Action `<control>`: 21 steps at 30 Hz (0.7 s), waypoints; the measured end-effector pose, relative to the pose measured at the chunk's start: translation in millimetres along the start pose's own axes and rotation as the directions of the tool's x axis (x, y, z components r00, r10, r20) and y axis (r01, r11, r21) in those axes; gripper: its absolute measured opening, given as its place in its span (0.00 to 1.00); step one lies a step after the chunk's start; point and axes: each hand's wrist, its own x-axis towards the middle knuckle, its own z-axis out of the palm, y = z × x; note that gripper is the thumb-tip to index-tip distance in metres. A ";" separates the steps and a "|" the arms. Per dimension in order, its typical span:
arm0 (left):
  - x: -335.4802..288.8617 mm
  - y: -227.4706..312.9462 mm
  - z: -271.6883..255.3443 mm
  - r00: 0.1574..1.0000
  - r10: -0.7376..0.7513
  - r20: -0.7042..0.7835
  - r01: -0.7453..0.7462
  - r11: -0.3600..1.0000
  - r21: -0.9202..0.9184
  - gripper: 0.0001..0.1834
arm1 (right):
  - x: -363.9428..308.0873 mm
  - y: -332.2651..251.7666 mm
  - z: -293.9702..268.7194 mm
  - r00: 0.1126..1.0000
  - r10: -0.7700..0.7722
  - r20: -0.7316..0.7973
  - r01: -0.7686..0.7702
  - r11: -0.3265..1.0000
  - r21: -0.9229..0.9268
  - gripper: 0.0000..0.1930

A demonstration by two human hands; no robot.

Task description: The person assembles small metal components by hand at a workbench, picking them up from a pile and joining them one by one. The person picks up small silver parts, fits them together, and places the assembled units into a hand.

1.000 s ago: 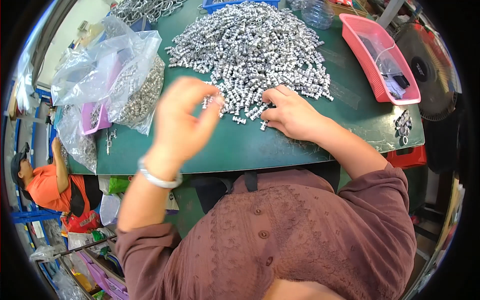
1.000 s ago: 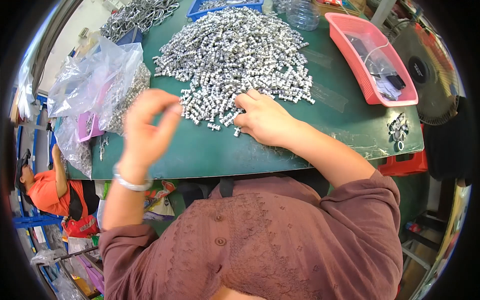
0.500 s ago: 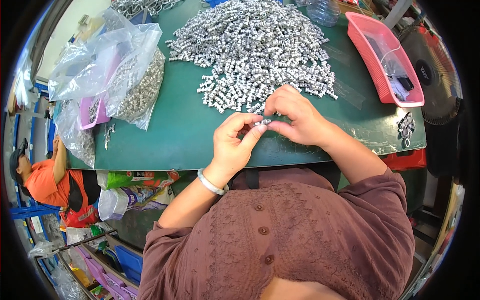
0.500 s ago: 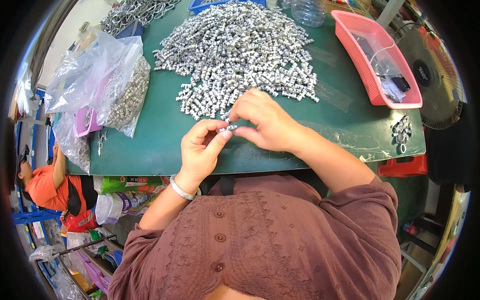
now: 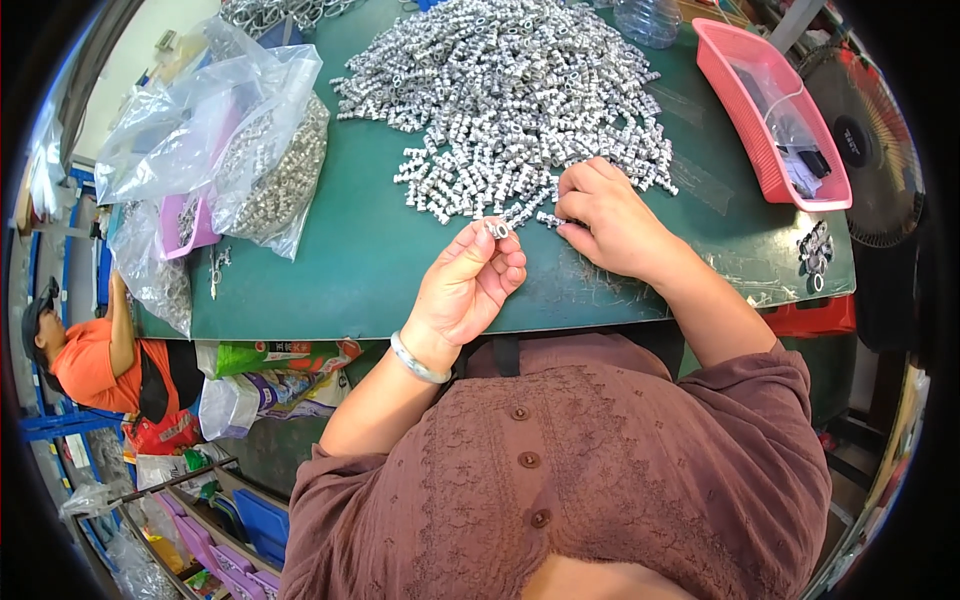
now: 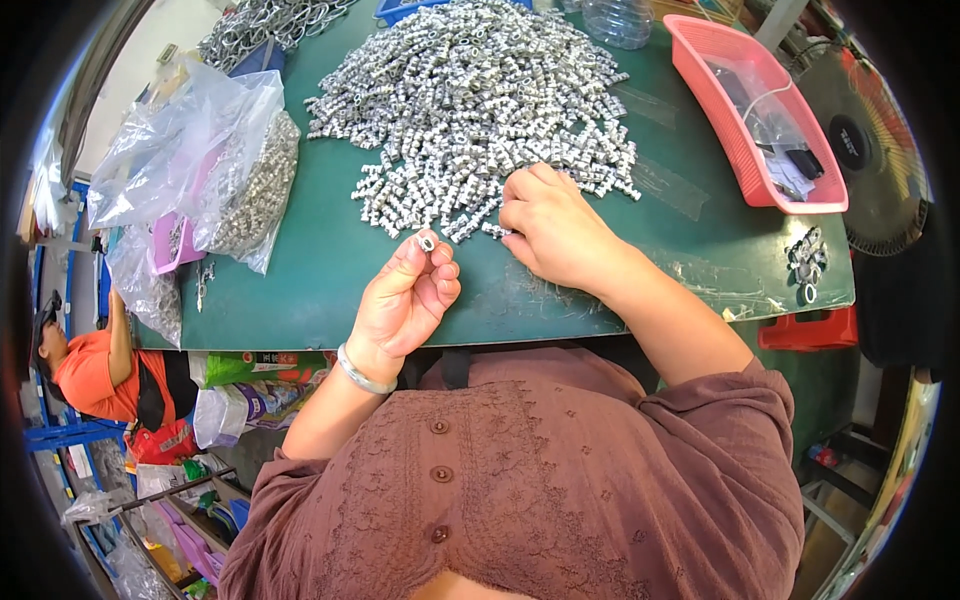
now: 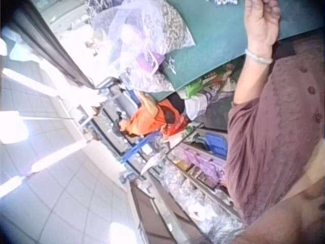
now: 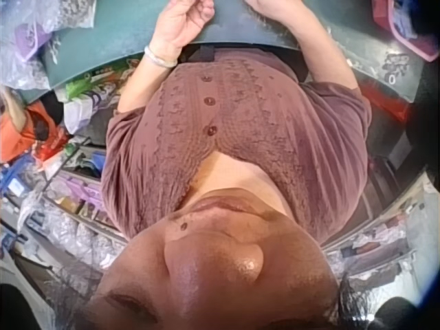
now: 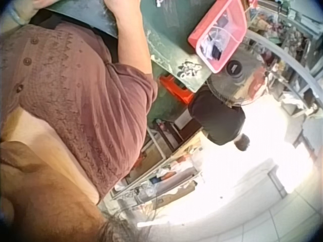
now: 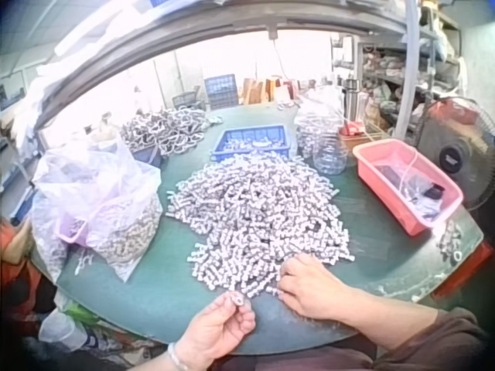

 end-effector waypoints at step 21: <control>7.5 -11.1 17.9 0.954 0.196 -0.227 -0.060 0.868 0.494 0.05 | 3.8 -0.6 -8.5 0.978 -0.096 -0.184 0.131 0.973 0.192 0.10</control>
